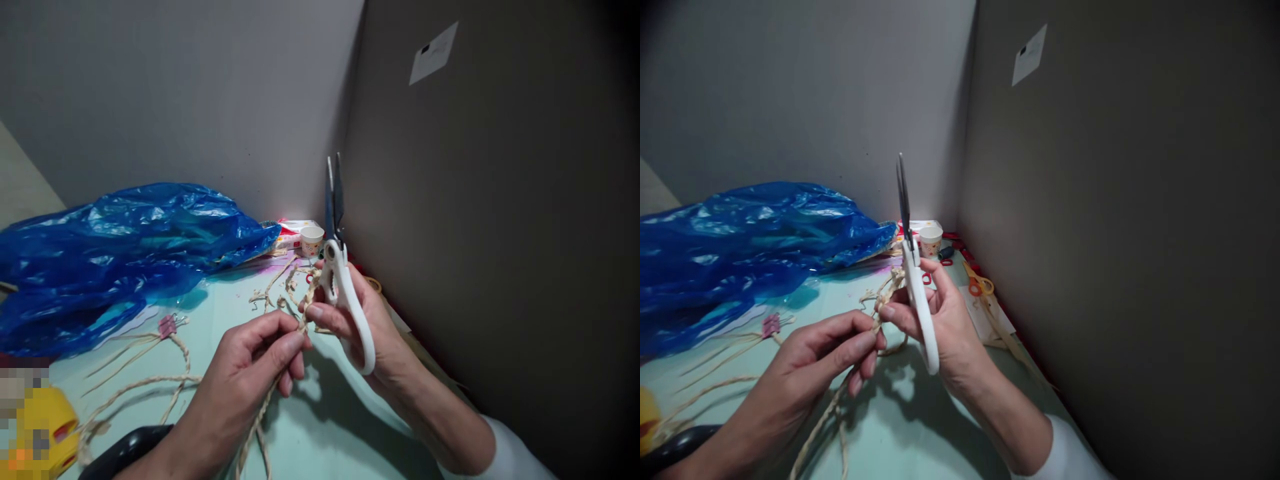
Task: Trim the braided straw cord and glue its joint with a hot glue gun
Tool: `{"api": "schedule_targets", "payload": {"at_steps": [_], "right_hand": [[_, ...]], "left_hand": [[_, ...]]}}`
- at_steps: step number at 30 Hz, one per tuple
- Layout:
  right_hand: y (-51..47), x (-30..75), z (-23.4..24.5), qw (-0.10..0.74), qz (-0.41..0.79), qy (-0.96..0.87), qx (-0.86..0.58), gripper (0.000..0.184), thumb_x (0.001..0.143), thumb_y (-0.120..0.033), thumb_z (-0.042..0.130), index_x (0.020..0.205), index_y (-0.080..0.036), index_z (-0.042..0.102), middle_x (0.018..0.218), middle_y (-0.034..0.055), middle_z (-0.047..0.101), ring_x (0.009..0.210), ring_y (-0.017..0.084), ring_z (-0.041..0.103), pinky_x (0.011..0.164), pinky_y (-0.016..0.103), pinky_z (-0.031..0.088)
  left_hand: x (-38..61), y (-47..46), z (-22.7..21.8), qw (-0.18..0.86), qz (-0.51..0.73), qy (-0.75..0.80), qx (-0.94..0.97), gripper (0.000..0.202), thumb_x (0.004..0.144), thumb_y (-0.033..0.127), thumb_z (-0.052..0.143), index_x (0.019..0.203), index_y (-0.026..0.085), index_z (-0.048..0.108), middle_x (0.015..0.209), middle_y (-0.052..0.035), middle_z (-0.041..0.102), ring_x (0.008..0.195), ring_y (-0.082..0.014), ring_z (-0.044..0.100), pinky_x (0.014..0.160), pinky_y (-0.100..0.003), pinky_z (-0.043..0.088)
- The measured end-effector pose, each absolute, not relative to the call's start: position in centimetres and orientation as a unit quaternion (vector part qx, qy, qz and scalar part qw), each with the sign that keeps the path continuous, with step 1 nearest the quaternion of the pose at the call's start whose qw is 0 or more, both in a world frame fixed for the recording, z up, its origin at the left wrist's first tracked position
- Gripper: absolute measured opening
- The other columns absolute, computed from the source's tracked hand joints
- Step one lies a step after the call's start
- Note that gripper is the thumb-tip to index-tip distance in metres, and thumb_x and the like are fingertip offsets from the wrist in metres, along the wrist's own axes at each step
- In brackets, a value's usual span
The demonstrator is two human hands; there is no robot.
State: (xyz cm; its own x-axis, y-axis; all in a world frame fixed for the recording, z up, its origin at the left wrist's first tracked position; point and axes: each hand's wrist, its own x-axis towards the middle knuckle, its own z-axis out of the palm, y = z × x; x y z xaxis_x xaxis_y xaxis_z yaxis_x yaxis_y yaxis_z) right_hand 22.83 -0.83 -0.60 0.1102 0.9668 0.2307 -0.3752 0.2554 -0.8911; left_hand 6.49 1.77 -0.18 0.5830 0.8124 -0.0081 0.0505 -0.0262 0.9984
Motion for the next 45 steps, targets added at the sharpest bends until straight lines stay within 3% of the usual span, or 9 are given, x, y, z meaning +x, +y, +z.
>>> {"api": "schedule_targets", "payload": {"at_steps": [10, 21, 27, 37, 42, 45], "right_hand": [[-0.3, 24.3, -0.7, 0.688, 0.470, -0.423, -0.356, 0.036, 0.075, -0.025, 0.083, 0.100, -0.021, 0.058, 0.076, -0.0045, 0.058, 0.065, 0.008, 0.050, 0.060, 0.022, 0.041], [-0.2, 24.3, -1.2, 0.661, 0.521, -0.437, -0.318, 0.038, 0.077, -0.021, 0.082, 0.108, -0.021, 0.059, 0.077, -0.0036, 0.063, 0.066, 0.008, 0.051, 0.060, 0.021, 0.041], [-0.5, 24.1, -0.8, 0.647, 0.525, -0.470, -0.293, 0.030, 0.078, -0.021, 0.081, 0.101, -0.021, 0.061, 0.074, -0.0043, 0.063, 0.065, 0.009, 0.057, 0.061, 0.023, 0.045], [-0.6, 24.3, -0.7, 0.638, 0.533, -0.471, -0.294, 0.045, 0.076, -0.024, 0.084, 0.113, -0.023, 0.060, 0.081, -0.0021, 0.068, 0.069, 0.010, 0.059, 0.064, 0.024, 0.047], [-0.7, 24.0, -0.6, 0.655, 0.533, -0.446, -0.295, 0.039, 0.078, -0.020, 0.081, 0.110, -0.022, 0.060, 0.075, -0.0049, 0.062, 0.064, 0.008, 0.055, 0.060, 0.022, 0.043], [-0.9, 24.0, -0.5, 0.666, 0.529, -0.431, -0.301, 0.041, 0.077, -0.020, 0.082, 0.111, -0.023, 0.060, 0.075, -0.0047, 0.061, 0.064, 0.008, 0.053, 0.059, 0.022, 0.041]], "left_hand": [[6.7, 1.7, -0.1, 0.613, 0.305, 0.348, 0.640, 0.024, 0.085, 0.036, 0.067, 0.071, 0.016, 0.065, 0.058, 0.0036, 0.059, 0.051, -0.0082, 0.047, 0.052, -0.021, 0.035], [6.5, 1.6, -0.4, 0.768, 0.297, 0.311, 0.475, 0.017, 0.082, 0.032, 0.075, 0.079, 0.016, 0.069, 0.069, 0.0008, 0.060, 0.060, -0.0077, 0.045, 0.059, -0.017, 0.037], [6.6, 1.4, -0.3, 0.796, 0.295, 0.284, 0.446, 0.011, 0.083, 0.027, 0.074, 0.085, 0.018, 0.070, 0.073, 0.0013, 0.059, 0.064, -0.0079, 0.046, 0.063, -0.017, 0.040], [6.8, 1.2, 0.6, 0.670, 0.343, 0.335, 0.567, 0.014, 0.080, 0.032, 0.075, 0.076, 0.019, 0.071, 0.067, 0.0030, 0.060, 0.061, -0.0102, 0.051, 0.057, -0.020, 0.040], [6.7, 1.5, 0.2, 0.584, 0.396, 0.345, 0.620, 0.006, 0.072, 0.025, 0.079, 0.072, 0.021, 0.075, 0.069, 0.0025, 0.069, 0.064, -0.0121, 0.059, 0.060, -0.020, 0.046], [6.5, 1.4, 0.1, 0.573, 0.399, 0.339, 0.631, 0.010, 0.071, 0.024, 0.081, 0.079, 0.022, 0.075, 0.073, 0.0018, 0.071, 0.071, -0.0157, 0.065, 0.066, -0.022, 0.051]]}}
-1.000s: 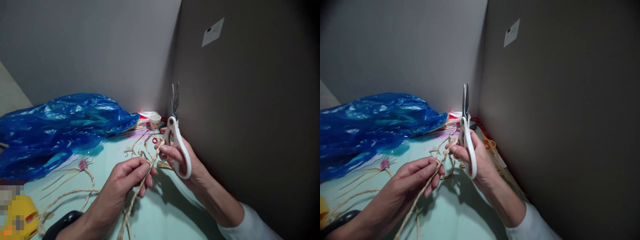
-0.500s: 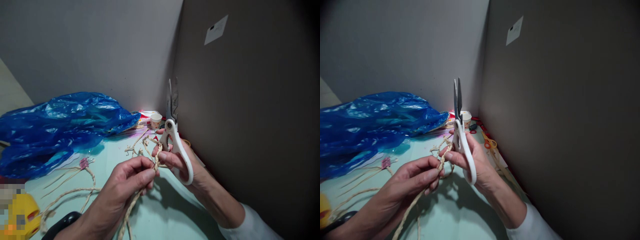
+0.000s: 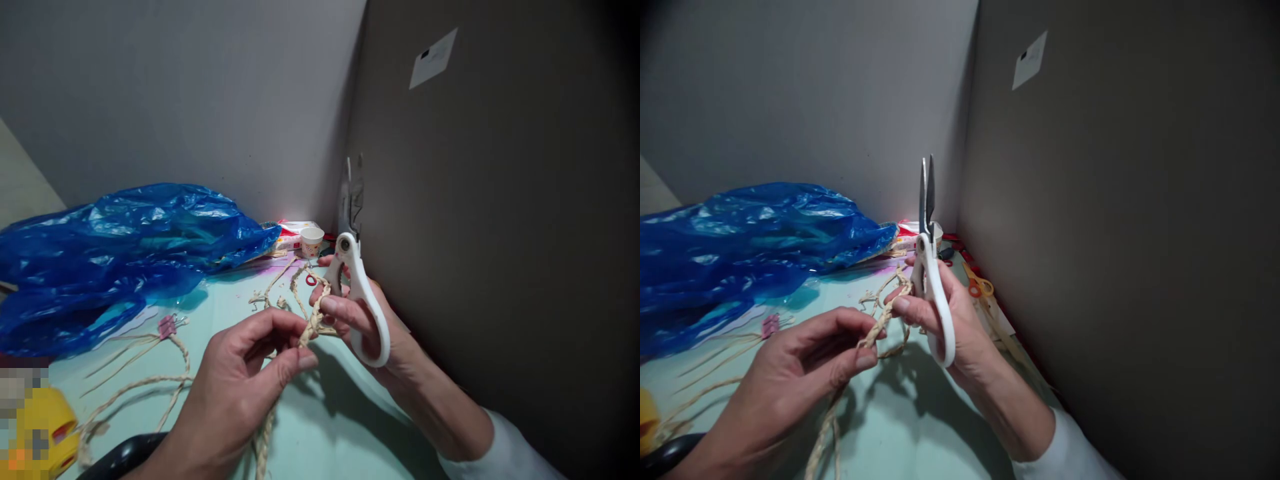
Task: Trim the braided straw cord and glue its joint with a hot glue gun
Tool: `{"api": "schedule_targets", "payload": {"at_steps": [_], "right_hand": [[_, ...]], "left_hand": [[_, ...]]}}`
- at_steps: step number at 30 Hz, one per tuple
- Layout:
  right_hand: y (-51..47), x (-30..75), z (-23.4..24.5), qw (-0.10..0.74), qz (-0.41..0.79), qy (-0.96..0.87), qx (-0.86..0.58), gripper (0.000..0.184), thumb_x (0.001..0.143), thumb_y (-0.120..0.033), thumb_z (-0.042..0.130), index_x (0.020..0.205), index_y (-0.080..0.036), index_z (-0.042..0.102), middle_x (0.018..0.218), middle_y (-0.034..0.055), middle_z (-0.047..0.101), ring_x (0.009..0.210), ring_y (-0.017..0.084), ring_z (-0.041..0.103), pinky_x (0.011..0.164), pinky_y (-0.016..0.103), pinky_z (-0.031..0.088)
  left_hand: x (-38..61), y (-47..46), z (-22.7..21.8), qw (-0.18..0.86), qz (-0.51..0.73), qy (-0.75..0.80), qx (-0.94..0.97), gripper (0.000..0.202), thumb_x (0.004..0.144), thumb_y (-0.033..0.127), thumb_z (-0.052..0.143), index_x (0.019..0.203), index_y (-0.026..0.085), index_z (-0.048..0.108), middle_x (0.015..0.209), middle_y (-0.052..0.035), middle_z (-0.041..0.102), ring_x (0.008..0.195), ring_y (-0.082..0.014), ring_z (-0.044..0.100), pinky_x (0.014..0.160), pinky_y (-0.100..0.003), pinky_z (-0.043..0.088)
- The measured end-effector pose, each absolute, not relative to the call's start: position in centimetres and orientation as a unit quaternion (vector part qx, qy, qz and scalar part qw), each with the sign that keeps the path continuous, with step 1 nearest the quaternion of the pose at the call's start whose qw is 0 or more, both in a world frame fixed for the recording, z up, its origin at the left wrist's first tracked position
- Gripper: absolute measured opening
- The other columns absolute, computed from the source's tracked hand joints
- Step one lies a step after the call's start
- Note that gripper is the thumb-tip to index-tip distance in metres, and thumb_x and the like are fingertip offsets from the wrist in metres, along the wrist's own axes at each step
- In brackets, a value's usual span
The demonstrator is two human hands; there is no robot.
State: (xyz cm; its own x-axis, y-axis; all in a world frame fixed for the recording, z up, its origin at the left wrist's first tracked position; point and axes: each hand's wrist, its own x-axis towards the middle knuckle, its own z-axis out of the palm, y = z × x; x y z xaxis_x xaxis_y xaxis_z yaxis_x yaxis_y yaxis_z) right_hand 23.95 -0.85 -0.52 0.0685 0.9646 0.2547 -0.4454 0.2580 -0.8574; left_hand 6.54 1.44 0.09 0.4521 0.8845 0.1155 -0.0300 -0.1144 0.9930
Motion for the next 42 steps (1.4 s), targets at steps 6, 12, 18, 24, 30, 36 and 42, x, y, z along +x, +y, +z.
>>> {"api": "schedule_targets", "payload": {"at_steps": [6, 12, 18, 24, 30, 36, 42], "right_hand": [[-0.8, 24.2, -0.4, 0.689, 0.495, -0.429, -0.310, 0.026, 0.075, -0.025, 0.082, 0.091, -0.024, 0.062, 0.078, -0.0022, 0.061, 0.069, 0.012, 0.053, 0.063, 0.025, 0.043], [-0.4, 25.0, -0.3, 0.649, 0.402, -0.500, -0.409, 0.040, 0.077, -0.035, 0.080, 0.109, -0.026, 0.058, 0.079, -0.0014, 0.065, 0.065, 0.014, 0.056, 0.060, 0.027, 0.043], [-1.0, 26.3, -0.1, 0.550, 0.114, -0.653, -0.508, 0.037, 0.085, -0.030, 0.070, 0.118, -0.027, 0.055, 0.081, 0.0002, 0.064, 0.068, 0.016, 0.058, 0.062, 0.030, 0.046], [-1.3, 26.8, -0.1, 0.393, -0.109, -0.798, -0.444, 0.058, 0.074, -0.005, 0.057, 0.129, -0.022, 0.050, 0.092, 0.0067, 0.061, 0.080, 0.022, 0.059, 0.071, 0.035, 0.049], [-1.2, 27.1, -0.3, 0.361, -0.169, -0.795, -0.458, 0.067, 0.068, -0.003, 0.055, 0.133, -0.019, 0.048, 0.085, 0.0066, 0.057, 0.077, 0.024, 0.055, 0.067, 0.036, 0.048], [-1.1, 27.1, -0.5, 0.360, -0.181, -0.797, -0.450, 0.064, 0.073, -0.003, 0.053, 0.135, -0.020, 0.048, 0.082, 0.0055, 0.057, 0.074, 0.022, 0.056, 0.064, 0.033, 0.047], [-0.9, 27.1, -0.7, 0.387, -0.212, -0.785, -0.434, 0.052, 0.083, -0.004, 0.054, 0.131, -0.023, 0.051, 0.080, 0.0042, 0.062, 0.067, 0.018, 0.057, 0.061, 0.029, 0.047]], "left_hand": [[6.5, 0.6, 0.7, 0.657, 0.347, 0.313, 0.592, 0.014, 0.080, 0.034, 0.075, 0.086, 0.021, 0.074, 0.073, -0.0002, 0.069, 0.069, -0.0151, 0.062, 0.064, -0.022, 0.048], [6.4, 1.1, 1.1, 0.614, 0.389, 0.361, 0.585, 0.019, 0.078, 0.034, 0.075, 0.071, 0.018, 0.068, 0.060, 0.0015, 0.064, 0.058, -0.0109, 0.052, 0.055, -0.020, 0.042], [5.6, 2.3, 2.5, 0.517, 0.476, 0.415, 0.577, 0.020, 0.073, 0.033, 0.077, 0.067, 0.019, 0.064, 0.059, 0.0034, 0.064, 0.057, -0.0110, 0.056, 0.053, -0.019, 0.044], [5.4, 2.8, 2.9, 0.432, 0.554, 0.420, 0.574, 0.005, 0.063, 0.017, 0.068, 0.067, 0.019, 0.069, 0.054, 0.0062, 0.060, 0.049, -0.0090, 0.048, 0.047, -0.019, 0.038], [5.5, 2.3, 2.3, 0.345, 0.590, 0.429, 0.591, 0.006, 0.068, 0.018, 0.067, 0.071, 0.021, 0.071, 0.057, 0.0056, 0.063, 0.052, -0.0114, 0.054, 0.049, -0.021, 0.042], [5.4, 2.4, 1.8, 0.271, 0.600, 0.433, 0.615, 0.009, 0.072, 0.017, 0.066, 0.075, 0.024, 0.072, 0.064, 0.0062, 0.067, 0.055, -0.0117, 0.056, 0.055, -0.022, 0.044], [5.4, 2.0, 2.6, 0.296, 0.600, 0.407, 0.622, 0.007, 0.072, 0.018, 0.066, 0.068, 0.023, 0.068, 0.061, 0.0057, 0.062, 0.055, -0.0120, 0.055, 0.056, -0.021, 0.046]]}}
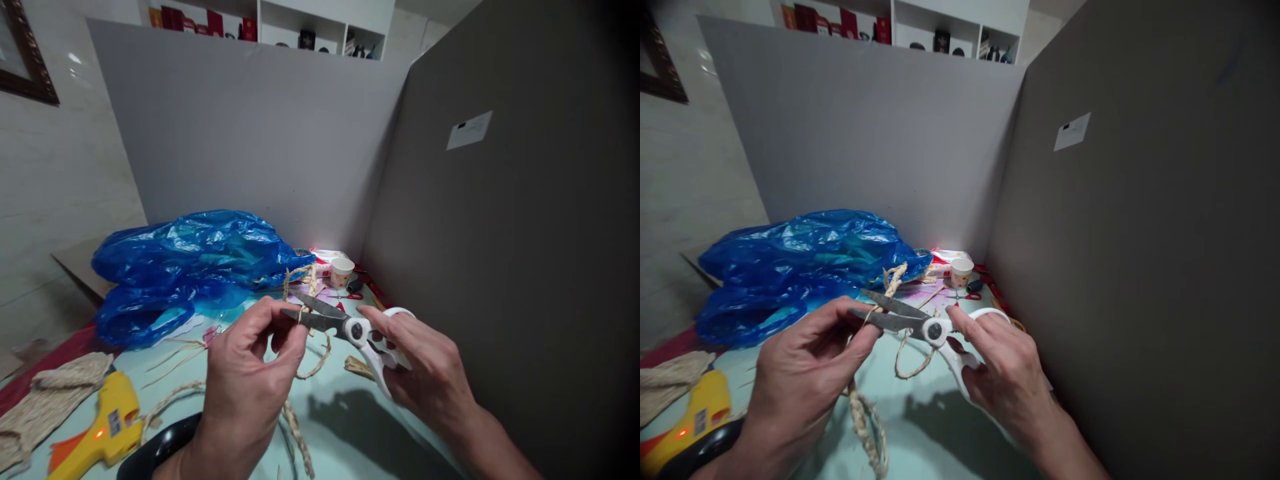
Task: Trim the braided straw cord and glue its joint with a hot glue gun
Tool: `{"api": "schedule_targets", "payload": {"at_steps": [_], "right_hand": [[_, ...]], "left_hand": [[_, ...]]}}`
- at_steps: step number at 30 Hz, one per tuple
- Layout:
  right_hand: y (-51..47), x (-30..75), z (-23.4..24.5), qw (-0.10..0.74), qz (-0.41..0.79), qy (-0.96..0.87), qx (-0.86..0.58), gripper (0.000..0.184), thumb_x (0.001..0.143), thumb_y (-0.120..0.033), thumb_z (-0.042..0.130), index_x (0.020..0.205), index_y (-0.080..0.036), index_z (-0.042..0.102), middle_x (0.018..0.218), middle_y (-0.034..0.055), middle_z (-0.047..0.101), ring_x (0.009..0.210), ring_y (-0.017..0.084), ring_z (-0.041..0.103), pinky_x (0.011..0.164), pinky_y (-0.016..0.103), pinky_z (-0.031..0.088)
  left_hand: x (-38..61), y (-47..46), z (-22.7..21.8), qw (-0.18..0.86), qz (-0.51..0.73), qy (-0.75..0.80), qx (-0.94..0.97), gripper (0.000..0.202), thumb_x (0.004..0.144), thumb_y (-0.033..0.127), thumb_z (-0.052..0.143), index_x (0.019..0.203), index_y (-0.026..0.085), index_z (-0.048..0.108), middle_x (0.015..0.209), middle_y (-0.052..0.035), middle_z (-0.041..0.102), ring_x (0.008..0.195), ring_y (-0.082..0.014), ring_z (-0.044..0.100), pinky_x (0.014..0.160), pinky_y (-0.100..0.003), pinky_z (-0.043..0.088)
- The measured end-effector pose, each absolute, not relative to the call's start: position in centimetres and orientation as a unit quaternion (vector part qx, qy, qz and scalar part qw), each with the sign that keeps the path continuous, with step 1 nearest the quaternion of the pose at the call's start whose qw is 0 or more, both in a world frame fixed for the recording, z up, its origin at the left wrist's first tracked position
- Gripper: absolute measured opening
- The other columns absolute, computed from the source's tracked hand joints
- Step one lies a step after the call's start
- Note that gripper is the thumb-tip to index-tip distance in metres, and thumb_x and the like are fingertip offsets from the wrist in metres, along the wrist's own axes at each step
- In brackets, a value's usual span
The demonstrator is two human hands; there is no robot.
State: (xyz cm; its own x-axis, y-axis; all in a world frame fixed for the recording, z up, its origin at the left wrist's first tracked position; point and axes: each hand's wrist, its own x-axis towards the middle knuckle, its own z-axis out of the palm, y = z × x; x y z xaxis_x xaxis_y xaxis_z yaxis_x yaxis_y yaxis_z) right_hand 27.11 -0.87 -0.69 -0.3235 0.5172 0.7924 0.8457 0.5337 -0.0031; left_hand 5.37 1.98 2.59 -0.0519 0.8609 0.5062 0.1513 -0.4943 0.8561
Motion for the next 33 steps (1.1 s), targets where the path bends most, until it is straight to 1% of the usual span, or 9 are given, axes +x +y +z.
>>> {"api": "schedule_targets", "payload": {"at_steps": [4, 9, 16, 20, 25, 27, 30, 31, 33], "right_hand": [[-0.8, 27.5, -0.7, 0.386, -0.230, -0.783, -0.431, 0.053, 0.083, -0.005, 0.056, 0.133, -0.022, 0.051, 0.082, 0.0053, 0.065, 0.068, 0.018, 0.059, 0.062, 0.030, 0.047], [-0.9, 27.5, -0.3, 0.378, -0.269, -0.772, -0.434, 0.047, 0.085, -0.006, 0.060, 0.130, -0.019, 0.053, 0.080, 0.0050, 0.064, 0.067, 0.018, 0.058, 0.063, 0.030, 0.047], [-0.8, 27.5, -0.6, 0.395, -0.276, -0.766, -0.426, 0.045, 0.085, -0.004, 0.059, 0.128, -0.016, 0.058, 0.079, 0.0047, 0.066, 0.066, 0.016, 0.059, 0.062, 0.028, 0.046], [-0.8, 27.7, -0.6, 0.396, -0.279, -0.773, -0.410, 0.048, 0.083, -0.002, 0.052, 0.129, -0.015, 0.057, 0.078, 0.0039, 0.067, 0.067, 0.016, 0.061, 0.066, 0.027, 0.048], [-1.1, 27.9, -0.6, 0.409, -0.252, -0.767, -0.426, 0.055, 0.078, 0.003, 0.045, 0.127, -0.019, 0.058, 0.081, 0.0014, 0.070, 0.067, 0.013, 0.064, 0.064, 0.022, 0.048], [-1.1, 27.8, -0.7, 0.420, -0.222, -0.754, -0.454, 0.050, 0.078, 0.001, 0.048, 0.122, -0.019, 0.061, 0.086, 0.0019, 0.073, 0.068, 0.012, 0.065, 0.063, 0.020, 0.048], [-0.8, 27.5, -0.7, 0.456, -0.149, -0.736, -0.478, 0.027, 0.085, -0.009, 0.058, 0.110, -0.017, 0.066, 0.094, 0.0046, 0.075, 0.068, 0.011, 0.066, 0.062, 0.017, 0.049], [-0.7, 27.4, -0.8, 0.471, -0.125, -0.729, -0.480, 0.023, 0.086, -0.012, 0.061, 0.108, -0.017, 0.067, 0.095, 0.0051, 0.075, 0.068, 0.011, 0.067, 0.062, 0.016, 0.049], [-0.5, 27.3, -1.0, 0.496, -0.085, -0.714, -0.486, 0.022, 0.086, -0.016, 0.064, 0.108, -0.017, 0.067, 0.097, 0.0049, 0.075, 0.068, 0.011, 0.066, 0.062, 0.016, 0.049]], "left_hand": [[5.4, 1.8, 3.3, 0.316, 0.601, 0.396, 0.619, 0.009, 0.072, 0.017, 0.067, 0.065, 0.023, 0.067, 0.058, 0.0062, 0.060, 0.054, -0.0113, 0.055, 0.054, -0.019, 0.046], [5.2, 1.9, 2.9, 0.292, 0.612, 0.389, 0.624, 0.010, 0.073, 0.016, 0.068, 0.066, 0.023, 0.069, 0.060, 0.0067, 0.062, 0.054, -0.0099, 0.054, 0.053, -0.017, 0.045], [5.4, 2.0, 2.9, 0.261, 0.658, 0.348, 0.615, 0.016, 0.071, 0.009, 0.066, 0.061, 0.022, 0.065, 0.055, 0.0087, 0.056, 0.048, -0.0055, 0.050, 0.047, -0.011, 0.041], [5.5, 2.0, 2.5, 0.257, 0.664, 0.341, 0.613, 0.018, 0.073, 0.007, 0.066, 0.063, 0.022, 0.066, 0.058, 0.0093, 0.055, 0.051, -0.0047, 0.049, 0.051, -0.009, 0.041], [5.4, 2.0, 1.8, 0.265, 0.663, 0.338, 0.613, 0.016, 0.077, 0.010, 0.069, 0.071, 0.025, 0.071, 0.065, 0.0094, 0.062, 0.058, -0.0057, 0.054, 0.058, -0.011, 0.044], [5.4, 1.9, 1.9, 0.272, 0.657, 0.337, 0.616, 0.015, 0.078, 0.012, 0.070, 0.074, 0.026, 0.072, 0.067, 0.0095, 0.065, 0.059, -0.0061, 0.057, 0.059, -0.011, 0.045], [5.2, 1.8, 2.2, 0.284, 0.640, 0.346, 0.625, 0.014, 0.079, 0.014, 0.070, 0.073, 0.026, 0.073, 0.067, 0.0093, 0.068, 0.060, -0.0070, 0.059, 0.060, -0.013, 0.046], [5.2, 1.8, 2.2, 0.290, 0.631, 0.352, 0.627, 0.013, 0.079, 0.015, 0.071, 0.073, 0.026, 0.073, 0.068, 0.0088, 0.070, 0.060, -0.0076, 0.060, 0.060, -0.013, 0.047], [5.1, 1.9, 2.3, 0.305, 0.615, 0.363, 0.630, 0.010, 0.080, 0.018, 0.071, 0.077, 0.026, 0.074, 0.071, 0.0076, 0.072, 0.062, -0.0090, 0.062, 0.060, -0.015, 0.047]]}}
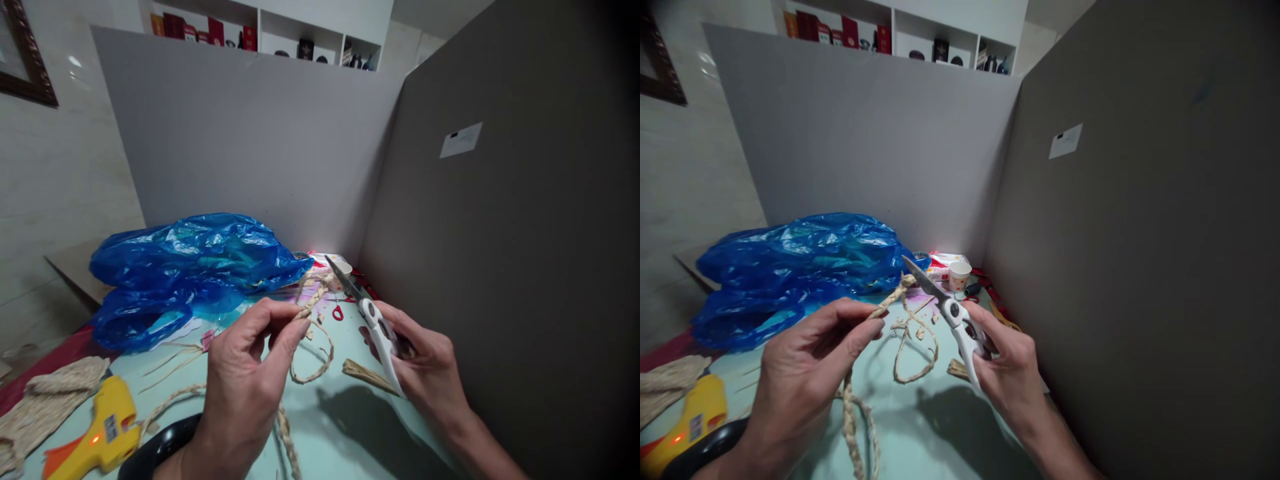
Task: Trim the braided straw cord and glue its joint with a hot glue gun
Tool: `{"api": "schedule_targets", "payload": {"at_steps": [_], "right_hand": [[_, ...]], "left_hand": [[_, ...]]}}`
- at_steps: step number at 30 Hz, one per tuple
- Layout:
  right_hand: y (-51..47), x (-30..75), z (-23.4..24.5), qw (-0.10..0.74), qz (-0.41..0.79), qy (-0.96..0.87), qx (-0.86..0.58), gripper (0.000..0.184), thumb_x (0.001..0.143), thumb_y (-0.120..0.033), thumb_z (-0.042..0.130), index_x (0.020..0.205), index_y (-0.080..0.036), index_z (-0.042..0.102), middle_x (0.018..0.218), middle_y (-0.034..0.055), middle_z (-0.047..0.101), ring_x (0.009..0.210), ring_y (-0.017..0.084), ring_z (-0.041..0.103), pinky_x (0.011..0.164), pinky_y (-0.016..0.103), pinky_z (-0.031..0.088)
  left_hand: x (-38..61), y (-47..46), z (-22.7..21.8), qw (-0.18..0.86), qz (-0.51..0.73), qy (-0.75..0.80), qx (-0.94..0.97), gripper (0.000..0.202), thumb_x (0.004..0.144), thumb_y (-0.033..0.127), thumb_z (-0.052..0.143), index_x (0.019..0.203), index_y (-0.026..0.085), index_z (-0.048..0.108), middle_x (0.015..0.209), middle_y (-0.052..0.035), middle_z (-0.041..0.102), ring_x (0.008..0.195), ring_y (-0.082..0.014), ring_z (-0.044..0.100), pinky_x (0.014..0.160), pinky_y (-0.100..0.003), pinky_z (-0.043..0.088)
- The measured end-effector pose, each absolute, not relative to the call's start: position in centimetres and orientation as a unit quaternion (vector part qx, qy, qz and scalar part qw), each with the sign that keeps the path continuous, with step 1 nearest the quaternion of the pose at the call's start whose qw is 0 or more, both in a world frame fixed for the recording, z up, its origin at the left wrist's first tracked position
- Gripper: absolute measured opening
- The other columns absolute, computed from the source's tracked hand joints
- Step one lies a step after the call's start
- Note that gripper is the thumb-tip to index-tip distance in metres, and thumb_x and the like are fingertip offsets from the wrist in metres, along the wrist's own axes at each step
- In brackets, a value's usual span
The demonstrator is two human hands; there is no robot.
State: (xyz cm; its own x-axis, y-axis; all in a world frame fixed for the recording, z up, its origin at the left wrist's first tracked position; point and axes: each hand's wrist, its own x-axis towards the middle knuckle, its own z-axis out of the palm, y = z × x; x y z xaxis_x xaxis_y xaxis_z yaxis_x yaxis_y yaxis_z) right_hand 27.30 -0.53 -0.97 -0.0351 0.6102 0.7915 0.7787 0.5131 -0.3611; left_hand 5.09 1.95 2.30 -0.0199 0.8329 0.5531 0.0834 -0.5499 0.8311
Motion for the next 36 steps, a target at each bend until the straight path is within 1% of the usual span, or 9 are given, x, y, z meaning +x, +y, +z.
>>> {"api": "schedule_targets", "payload": {"at_steps": [4, 9, 14, 19, 22, 25, 27, 30, 36], "right_hand": [[-0.3, 27.1, -1.5, 0.522, -0.024, -0.688, -0.505, 0.025, 0.086, -0.020, 0.067, 0.111, -0.019, 0.067, 0.087, 0.0006, 0.071, 0.066, 0.011, 0.062, 0.060, 0.017, 0.048], [-0.3, 26.5, -1.3, 0.535, -0.012, -0.684, -0.495, 0.026, 0.084, -0.021, 0.069, 0.110, -0.022, 0.067, 0.092, -0.0010, 0.070, 0.069, 0.010, 0.063, 0.065, 0.017, 0.049], [-0.3, 26.0, -1.1, 0.533, -0.002, -0.695, -0.482, 0.032, 0.082, -0.013, 0.068, 0.112, -0.024, 0.065, 0.095, -0.0032, 0.071, 0.069, 0.008, 0.064, 0.068, 0.014, 0.049], [-0.4, 26.0, -1.3, 0.503, -0.004, -0.711, -0.492, 0.032, 0.083, -0.018, 0.069, 0.114, -0.023, 0.064, 0.095, -0.0012, 0.072, 0.067, 0.009, 0.061, 0.064, 0.017, 0.049], [-0.5, 26.2, -1.2, 0.483, -0.006, -0.721, -0.497, 0.035, 0.083, -0.019, 0.069, 0.118, -0.022, 0.063, 0.100, 0.0017, 0.072, 0.070, 0.011, 0.063, 0.066, 0.020, 0.051], [-0.7, 26.5, -0.9, 0.454, -0.014, -0.744, -0.490, 0.041, 0.081, -0.018, 0.070, 0.121, -0.020, 0.062, 0.103, 0.0051, 0.072, 0.075, 0.014, 0.065, 0.071, 0.023, 0.052], [-0.8, 26.6, -0.6, 0.434, -0.018, -0.759, -0.485, 0.043, 0.080, -0.016, 0.068, 0.123, -0.019, 0.062, 0.102, 0.0068, 0.072, 0.079, 0.017, 0.067, 0.073, 0.026, 0.053], [-1.0, 26.8, -0.4, 0.411, -0.021, -0.775, -0.479, 0.045, 0.078, -0.014, 0.065, 0.123, -0.020, 0.062, 0.101, 0.0080, 0.072, 0.083, 0.020, 0.067, 0.075, 0.029, 0.053], [-0.7, 26.9, -0.7, 0.385, -0.058, -0.786, -0.481, 0.058, 0.073, -0.007, 0.060, 0.129, -0.021, 0.057, 0.093, 0.0063, 0.067, 0.077, 0.021, 0.062, 0.070, 0.031, 0.049]], "left_hand": [[5.1, 2.0, 2.3, 0.345, 0.594, 0.382, 0.618, 0.006, 0.083, 0.025, 0.070, 0.084, 0.026, 0.076, 0.073, 0.0054, 0.072, 0.066, -0.0111, 0.064, 0.063, -0.017, 0.049], [5.0, 2.0, 2.2, 0.410, 0.561, 0.395, 0.601, 0.022, 0.085, 0.036, 0.069, 0.104, 0.026, 0.076, 0.067, 0.0052, 0.066, 0.062, -0.0110, 0.058, 0.059, -0.017, 0.047], [4.8, 2.0, 2.1, 0.468, 0.538, 0.372, 0.594, 0.019, 0.090, 0.037, 0.063, 0.098, 0.022, 0.072, 0.067, 0.0039, 0.066, 0.061, -0.0120, 0.052, 0.058, -0.019, 0.044], [5.1, 1.4, 2.4, 0.522, 0.528, 0.362, 0.564, 0.019, 0.091, 0.034, 0.060, 0.099, 0.020, 0.069, 0.064, 0.0045, 0.062, 0.062, -0.0131, 0.048, 0.059, -0.023, 0.040], [5.1, 1.2, 2.6, 0.504, 0.525, 0.387, 0.566, 0.024, 0.091, 0.035, 0.059, 0.106, 0.020, 0.070, 0.062, 0.0055, 0.059, 0.062, -0.0139, 0.047, 0.061, -0.024, 0.039], [4.9, 1.5, 2.5, 0.462, 0.517, 0.397, 0.601, 0.019, 0.090, 0.035, 0.058, 0.093, 0.021, 0.070, 0.059, 0.0066, 0.052, 0.062, -0.0136, 0.046, 0.065, -0.025, 0.038], [4.8, 1.8, 2.4, 0.437, 0.514, 0.385, 0.630, 0.018, 0.089, 0.034, 0.058, 0.083, 0.022, 0.069, 0.056, 0.0071, 0.046, 0.057, -0.0131, 0.042, 0.059, -0.025, 0.035], [4.7, 2.4, 2.1, 0.420, 0.527, 0.383, 0.632, 0.016, 0.084, 0.033, 0.062, 0.085, 0.022, 0.074, 0.054, 0.0078, 0.039, 0.049, -0.0125, 0.030, 0.047, -0.026, 0.025], [4.6, 3.2, 1.7, 0.415, 0.533, 0.411, 0.612, 0.024, 0.077, 0.032, 0.065, 0.092, 0.019, 0.078, 0.053, 0.0060, 0.044, 0.050, -0.0132, 0.035, 0.045, -0.025, 0.026]]}}
